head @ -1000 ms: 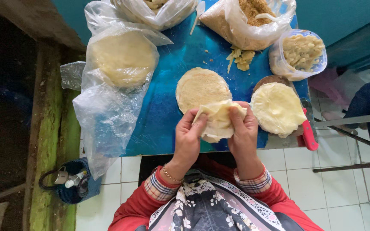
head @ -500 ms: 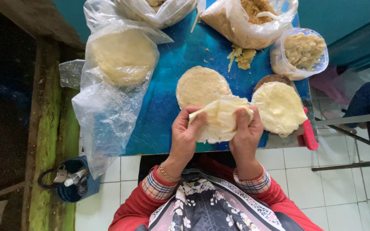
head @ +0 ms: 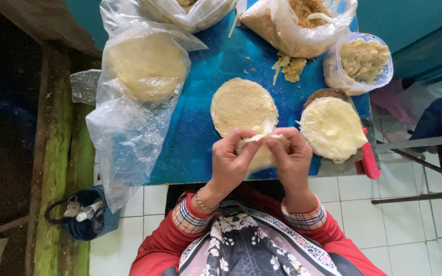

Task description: The person sits at a blue table and handles thin round pastry wrappers, peeling individual sheets apart by hand and stacking them into piles on the table. They repeatedly lift, stretch, and fold the sheets, building up stacks of wrappers next to a bag of brown filling.

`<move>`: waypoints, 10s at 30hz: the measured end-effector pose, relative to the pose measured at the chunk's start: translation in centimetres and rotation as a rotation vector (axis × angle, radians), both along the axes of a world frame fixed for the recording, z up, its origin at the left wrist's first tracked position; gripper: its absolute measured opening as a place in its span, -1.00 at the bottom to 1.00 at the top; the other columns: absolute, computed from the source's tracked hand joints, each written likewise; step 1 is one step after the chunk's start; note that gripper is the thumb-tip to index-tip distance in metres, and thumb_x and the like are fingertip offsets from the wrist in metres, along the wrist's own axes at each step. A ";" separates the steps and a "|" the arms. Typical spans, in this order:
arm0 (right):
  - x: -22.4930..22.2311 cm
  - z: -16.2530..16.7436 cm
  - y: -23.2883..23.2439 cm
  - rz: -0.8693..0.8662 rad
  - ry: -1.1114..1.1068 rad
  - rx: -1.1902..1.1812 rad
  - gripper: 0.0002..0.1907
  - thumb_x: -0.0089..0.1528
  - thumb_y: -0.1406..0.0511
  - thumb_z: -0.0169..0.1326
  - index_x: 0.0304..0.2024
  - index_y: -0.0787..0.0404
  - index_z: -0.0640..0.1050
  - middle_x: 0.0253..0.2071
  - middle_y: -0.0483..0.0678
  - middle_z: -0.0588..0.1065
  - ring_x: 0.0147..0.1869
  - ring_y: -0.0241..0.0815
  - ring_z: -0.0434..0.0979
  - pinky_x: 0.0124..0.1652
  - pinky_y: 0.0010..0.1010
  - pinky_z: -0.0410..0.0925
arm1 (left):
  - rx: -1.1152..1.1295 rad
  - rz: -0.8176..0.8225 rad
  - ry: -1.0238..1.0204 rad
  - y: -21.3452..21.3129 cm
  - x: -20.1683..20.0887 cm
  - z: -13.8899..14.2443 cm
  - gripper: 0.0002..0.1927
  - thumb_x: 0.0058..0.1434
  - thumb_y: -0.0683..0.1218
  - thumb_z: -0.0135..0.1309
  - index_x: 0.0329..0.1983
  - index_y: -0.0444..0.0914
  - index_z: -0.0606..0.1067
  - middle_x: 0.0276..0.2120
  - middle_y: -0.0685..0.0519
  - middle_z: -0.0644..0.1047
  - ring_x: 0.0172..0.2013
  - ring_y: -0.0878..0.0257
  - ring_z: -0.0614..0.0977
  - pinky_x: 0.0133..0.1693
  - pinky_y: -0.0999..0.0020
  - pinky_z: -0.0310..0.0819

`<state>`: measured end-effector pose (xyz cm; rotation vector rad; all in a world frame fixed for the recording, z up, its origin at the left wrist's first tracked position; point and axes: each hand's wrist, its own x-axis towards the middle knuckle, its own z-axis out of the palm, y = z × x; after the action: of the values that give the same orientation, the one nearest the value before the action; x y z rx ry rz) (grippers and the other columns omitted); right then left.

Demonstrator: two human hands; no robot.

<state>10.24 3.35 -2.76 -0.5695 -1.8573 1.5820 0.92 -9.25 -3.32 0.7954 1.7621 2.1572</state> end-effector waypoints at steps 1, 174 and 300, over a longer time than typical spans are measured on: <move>0.2 -0.4 0.2 -0.043 0.015 -0.008 -0.86 0.34 0.32 0.23 -0.14 0.24 0.54 -0.26 -0.24 0.47 -0.23 -0.50 0.36 -0.25 -0.64 0.25 | 0.036 0.024 -0.029 -0.2 0.0 0.0 -0.92 0.38 -0.15 0.20 -0.19 -0.27 0.56 -0.40 0.23 0.57 -0.37 0.53 0.51 -0.35 0.57 0.41; 4.1 -1.5 5.0 0.318 -0.008 -0.505 -0.91 0.29 0.40 0.20 -0.16 0.27 0.59 -0.24 -0.15 0.57 -0.18 -0.40 0.51 -0.18 -0.57 0.37 | -0.177 -0.614 -0.279 -2.9 -4.6 1.6 -0.82 0.25 -0.14 0.31 -0.17 -0.33 0.61 -0.39 0.23 0.54 -0.37 0.51 0.48 -0.36 0.54 0.36; -3.3 3.4 2.9 0.263 -0.210 1.185 -0.82 0.15 0.23 0.28 -0.22 0.08 0.59 0.03 -0.12 0.53 0.13 -0.02 0.46 -0.01 -0.13 0.31 | -0.466 -0.019 0.813 -0.7 -7.4 1.1 -0.77 0.10 -0.20 0.15 -0.15 -0.21 0.55 -0.06 -0.02 0.57 0.03 0.03 0.55 0.07 0.04 0.28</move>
<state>6.96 6.28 0.67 0.0698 -2.6531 0.3178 -6.46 -9.95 -2.17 1.6685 2.4500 1.3585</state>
